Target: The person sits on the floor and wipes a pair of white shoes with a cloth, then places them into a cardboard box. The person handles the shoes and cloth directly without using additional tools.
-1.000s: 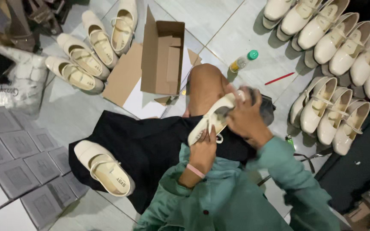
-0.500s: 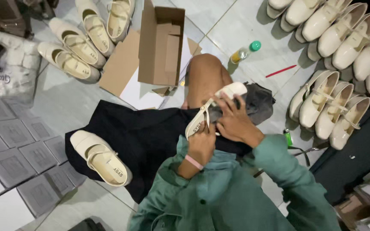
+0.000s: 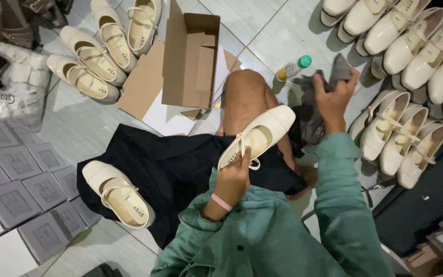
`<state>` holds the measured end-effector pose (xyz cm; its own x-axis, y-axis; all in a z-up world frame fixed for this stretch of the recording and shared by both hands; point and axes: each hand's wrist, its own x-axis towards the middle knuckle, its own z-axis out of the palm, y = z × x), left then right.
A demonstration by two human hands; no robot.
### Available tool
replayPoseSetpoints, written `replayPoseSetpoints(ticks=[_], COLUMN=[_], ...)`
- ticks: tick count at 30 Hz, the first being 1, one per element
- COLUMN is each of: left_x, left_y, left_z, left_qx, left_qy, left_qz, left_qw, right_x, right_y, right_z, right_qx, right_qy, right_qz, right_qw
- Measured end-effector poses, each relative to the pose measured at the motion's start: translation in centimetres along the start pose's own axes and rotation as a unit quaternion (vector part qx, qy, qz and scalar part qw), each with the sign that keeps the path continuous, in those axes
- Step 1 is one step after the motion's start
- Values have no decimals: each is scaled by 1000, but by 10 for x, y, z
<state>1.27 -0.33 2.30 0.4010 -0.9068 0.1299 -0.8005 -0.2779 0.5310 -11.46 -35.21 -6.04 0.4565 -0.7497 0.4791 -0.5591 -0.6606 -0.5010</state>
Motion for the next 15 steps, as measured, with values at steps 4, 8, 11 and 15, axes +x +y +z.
replayPoseSetpoints(ticks=[4,8,11,15], left_x=[2,5,6,4], left_y=[1,1,-1,-7], left_z=[0,0,1,-3], left_qx=[6,-7,-9,-15], left_qy=[-15,-21,-48,-83], left_qz=[-15,-27,-43,-43], left_qw=[1000,999,998,996], right_x=[18,26,20,-16], right_y=[-28,-37,-34,-41], right_z=[15,43,61,79], right_qx=[43,29,303,265], right_qy=[-27,-23,-67,-1], right_qz=[-52,-37,187,162], right_qw=[997,999,932,951])
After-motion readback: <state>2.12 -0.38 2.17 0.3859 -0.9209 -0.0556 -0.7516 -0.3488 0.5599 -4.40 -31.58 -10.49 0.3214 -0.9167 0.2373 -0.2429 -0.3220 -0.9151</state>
